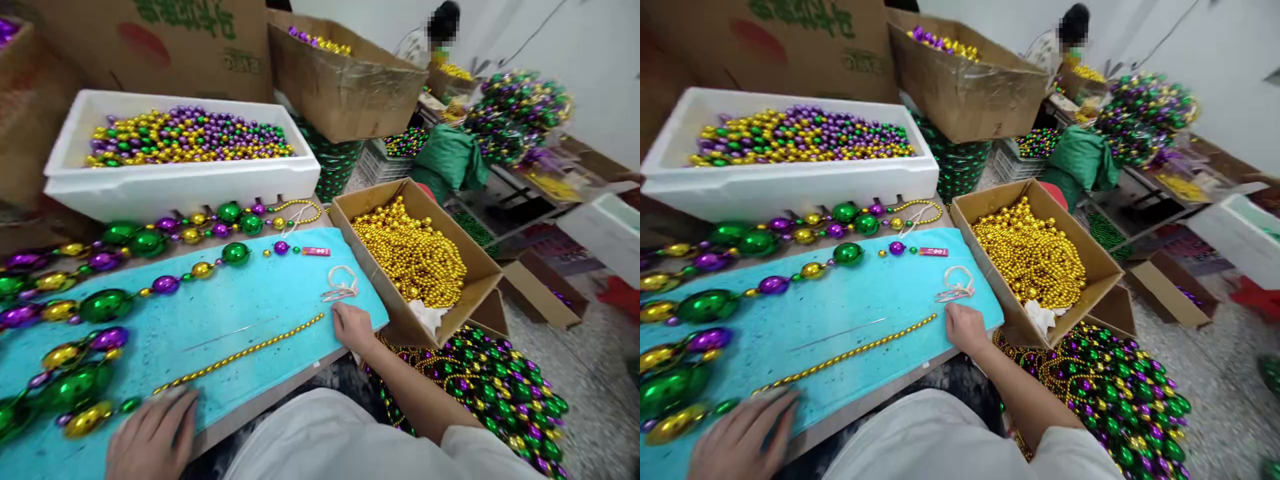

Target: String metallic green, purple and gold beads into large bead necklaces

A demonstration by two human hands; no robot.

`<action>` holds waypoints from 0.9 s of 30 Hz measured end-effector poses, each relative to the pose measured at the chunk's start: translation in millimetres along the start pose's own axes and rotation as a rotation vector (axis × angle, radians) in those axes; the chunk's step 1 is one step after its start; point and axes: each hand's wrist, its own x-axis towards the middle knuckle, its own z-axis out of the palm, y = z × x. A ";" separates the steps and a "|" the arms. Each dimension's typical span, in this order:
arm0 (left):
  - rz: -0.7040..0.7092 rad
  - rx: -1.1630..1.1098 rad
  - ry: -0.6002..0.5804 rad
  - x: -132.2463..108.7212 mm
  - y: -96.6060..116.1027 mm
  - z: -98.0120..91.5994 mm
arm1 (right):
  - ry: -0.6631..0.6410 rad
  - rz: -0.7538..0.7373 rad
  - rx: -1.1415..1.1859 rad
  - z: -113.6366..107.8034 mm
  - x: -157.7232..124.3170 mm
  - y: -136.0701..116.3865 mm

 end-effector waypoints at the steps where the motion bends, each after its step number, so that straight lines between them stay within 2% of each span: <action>1: 0.004 -0.004 0.010 -0.1 -0.7 1.9 | -0.002 0.005 -0.001 -0.6 0.1 0.4; 4: -0.077 0.041 0.029 1.1 -2.5 -3.3 | 0.004 0.014 -0.003 -1.2 -3.2 1.6; 8: -0.259 0.206 -0.004 1.1 -6.2 -13.3 | 0.053 -0.005 0.007 4.4 -4.4 4.7; 12: -0.343 0.250 -0.010 -3.7 -3.9 -15.7 | 0.106 -0.011 0.008 9.3 -1.9 8.0; 21: -0.462 0.150 0.003 -41.2 19.4 -3.9 | 0.161 -0.038 0.003 10.8 -2.5 9.5; 27: -0.452 0.179 0.072 -44.6 20.3 5.6 | 0.177 -0.035 -0.014 12.0 -2.0 11.0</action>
